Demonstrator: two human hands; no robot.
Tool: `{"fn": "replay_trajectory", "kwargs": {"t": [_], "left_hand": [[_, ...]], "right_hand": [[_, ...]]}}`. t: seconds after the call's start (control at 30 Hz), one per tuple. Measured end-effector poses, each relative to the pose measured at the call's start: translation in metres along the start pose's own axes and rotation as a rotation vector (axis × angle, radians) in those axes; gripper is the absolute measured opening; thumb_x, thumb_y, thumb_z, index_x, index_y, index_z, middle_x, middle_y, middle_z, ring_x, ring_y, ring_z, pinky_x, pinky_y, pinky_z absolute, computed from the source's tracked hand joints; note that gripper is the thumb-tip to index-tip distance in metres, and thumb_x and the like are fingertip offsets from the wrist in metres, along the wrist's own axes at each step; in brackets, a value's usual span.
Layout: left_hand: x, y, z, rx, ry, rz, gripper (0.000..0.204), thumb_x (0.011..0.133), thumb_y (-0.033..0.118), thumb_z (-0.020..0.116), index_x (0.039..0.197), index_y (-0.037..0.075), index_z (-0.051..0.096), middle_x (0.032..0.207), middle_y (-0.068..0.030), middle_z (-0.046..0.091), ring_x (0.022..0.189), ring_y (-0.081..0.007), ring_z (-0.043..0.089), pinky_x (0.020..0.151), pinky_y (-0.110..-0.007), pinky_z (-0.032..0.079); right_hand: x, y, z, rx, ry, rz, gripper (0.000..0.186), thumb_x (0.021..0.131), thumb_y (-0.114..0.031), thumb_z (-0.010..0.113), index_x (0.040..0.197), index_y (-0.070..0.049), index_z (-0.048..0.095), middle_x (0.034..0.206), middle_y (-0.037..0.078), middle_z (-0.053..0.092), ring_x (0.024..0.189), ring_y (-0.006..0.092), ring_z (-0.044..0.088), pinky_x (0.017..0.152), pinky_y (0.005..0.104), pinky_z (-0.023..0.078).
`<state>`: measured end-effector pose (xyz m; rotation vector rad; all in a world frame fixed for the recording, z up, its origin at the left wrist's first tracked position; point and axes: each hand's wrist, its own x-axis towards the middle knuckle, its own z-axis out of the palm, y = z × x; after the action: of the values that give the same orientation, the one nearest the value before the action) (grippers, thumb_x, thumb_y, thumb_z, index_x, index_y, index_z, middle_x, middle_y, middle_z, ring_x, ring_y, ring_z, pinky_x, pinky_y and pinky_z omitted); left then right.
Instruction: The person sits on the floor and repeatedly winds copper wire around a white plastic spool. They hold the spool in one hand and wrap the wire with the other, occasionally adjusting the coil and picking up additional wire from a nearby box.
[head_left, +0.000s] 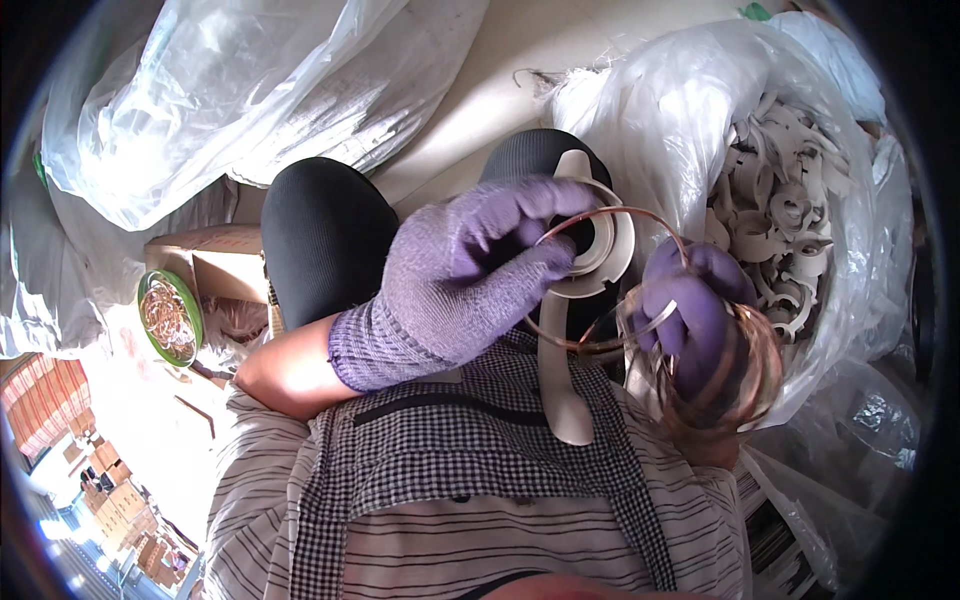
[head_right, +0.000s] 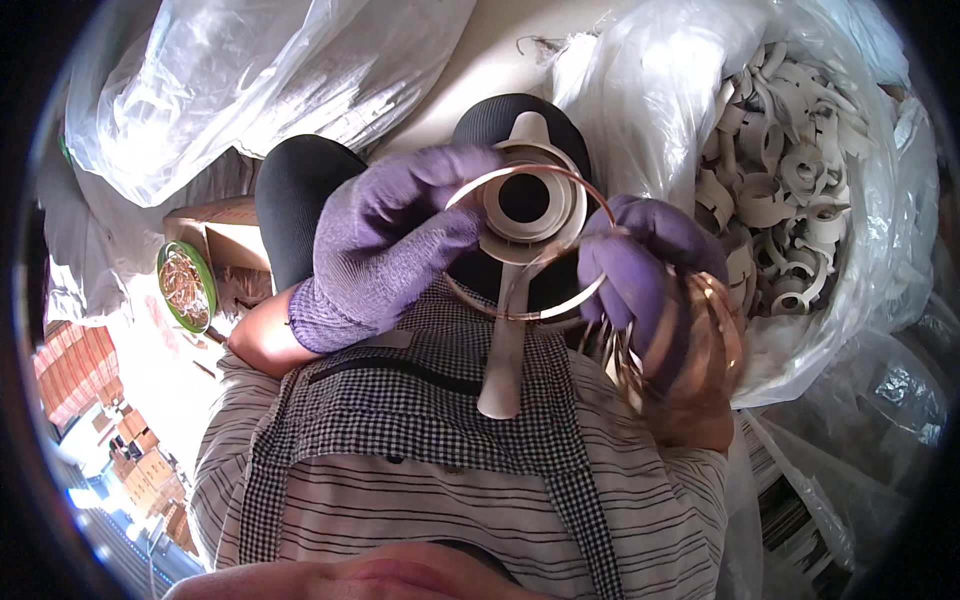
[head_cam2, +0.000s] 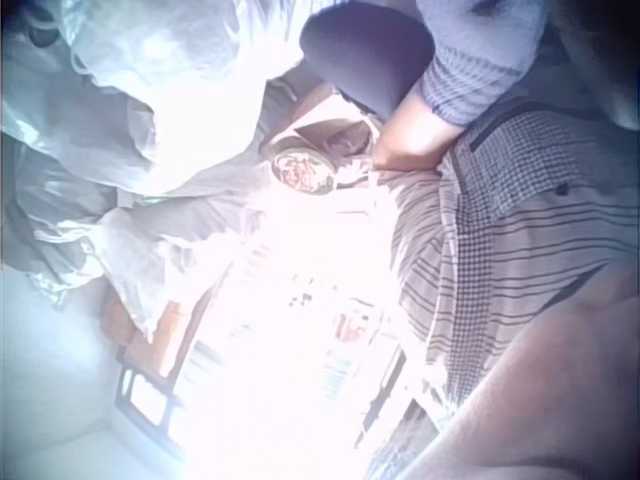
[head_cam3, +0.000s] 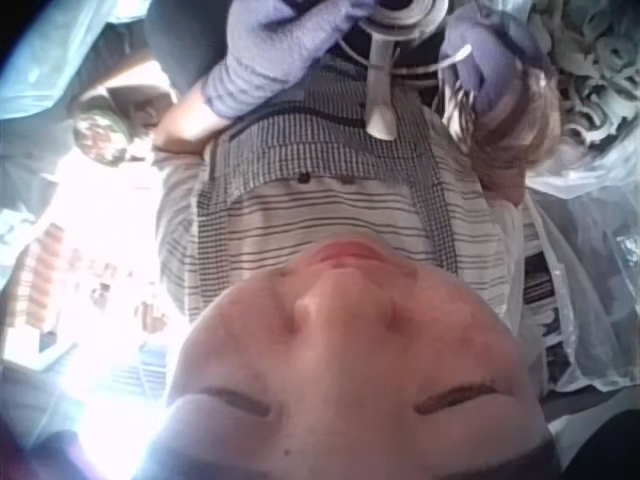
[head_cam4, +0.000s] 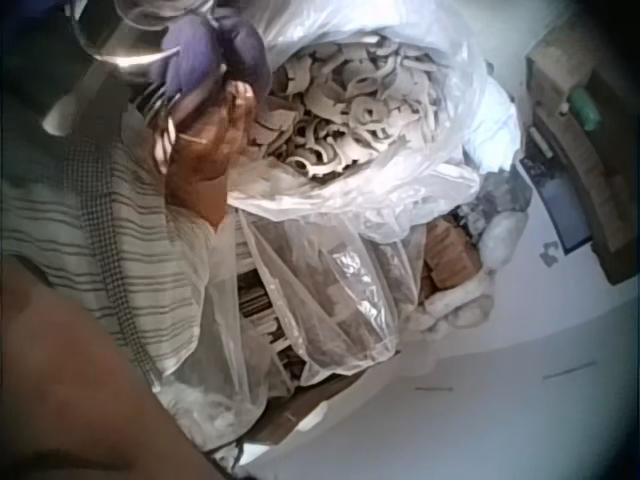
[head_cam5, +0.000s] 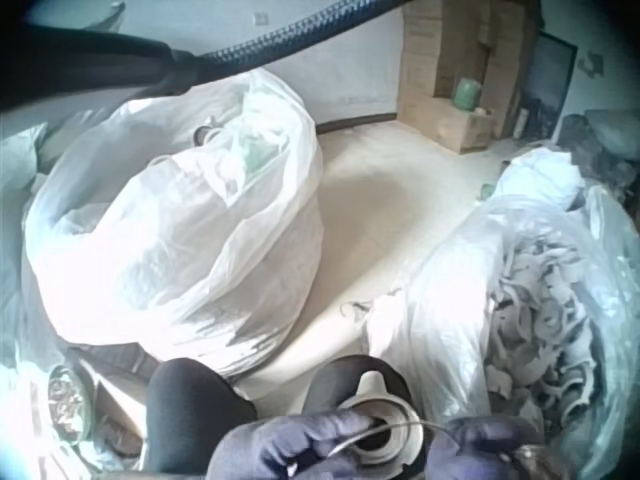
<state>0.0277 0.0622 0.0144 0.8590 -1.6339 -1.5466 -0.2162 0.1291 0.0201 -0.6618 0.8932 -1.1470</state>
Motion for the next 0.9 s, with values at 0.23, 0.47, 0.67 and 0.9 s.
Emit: {"fn": "replay_trajectory", "kwargs": {"t": [0.23,0.47,0.67,0.9], "left_hand": [[0.011,-0.036,-0.001,0.488,0.146,0.239,0.028,0.09,0.012,0.068,0.117,0.004,0.069,0.094,-0.0153,0.073,0.076,-0.0294,0.074,0.067,-0.035,0.06],[0.024,-0.037,-0.001,0.496,0.125,0.202,0.026,0.089,0.01,0.065,0.115,0.006,0.069,0.097,-0.0145,0.067,0.078,-0.0315,0.071,0.069,-0.039,0.058],[0.031,-0.041,0.001,0.467,0.123,0.215,0.029,0.088,0.006,0.06,0.115,0.0,0.069,0.094,-0.0167,0.068,0.082,-0.0307,0.069,0.074,-0.038,0.055],[0.028,-0.05,-0.001,0.148,0.11,0.069,0.024,0.093,0.005,0.06,0.115,-0.001,0.067,0.099,-0.0123,0.069,0.088,-0.0224,0.069,0.08,-0.032,0.055]], "right_hand": [[0.016,0.033,-0.007,-0.861,0.309,-0.376,0.014,0.085,0.002,0.072,0.091,0.002,0.059,0.08,0.005,0.055,0.071,0.0111,0.053,0.064,0.0263,0.045],[0.03,0.044,0.003,-0.892,0.39,-0.413,0.045,0.085,-0.001,0.072,0.126,0.002,0.054,0.083,0.001,0.048,0.069,0.0111,0.045,0.065,0.025,0.042],[0.028,0.041,0.004,-0.936,0.205,-0.32,0.072,0.085,0.001,0.074,0.147,0.006,0.038,0.139,0.02,0.056,0.125,0.0247,0.06,0.106,0.0354,0.05],[0.022,0.057,-0.005,0.007,0.318,-0.178,0.06,0.099,-0.013,0.062,0.151,0.004,0.036,0.144,0.019,0.052,0.128,0.0278,0.058,0.112,0.0394,0.047]]}}
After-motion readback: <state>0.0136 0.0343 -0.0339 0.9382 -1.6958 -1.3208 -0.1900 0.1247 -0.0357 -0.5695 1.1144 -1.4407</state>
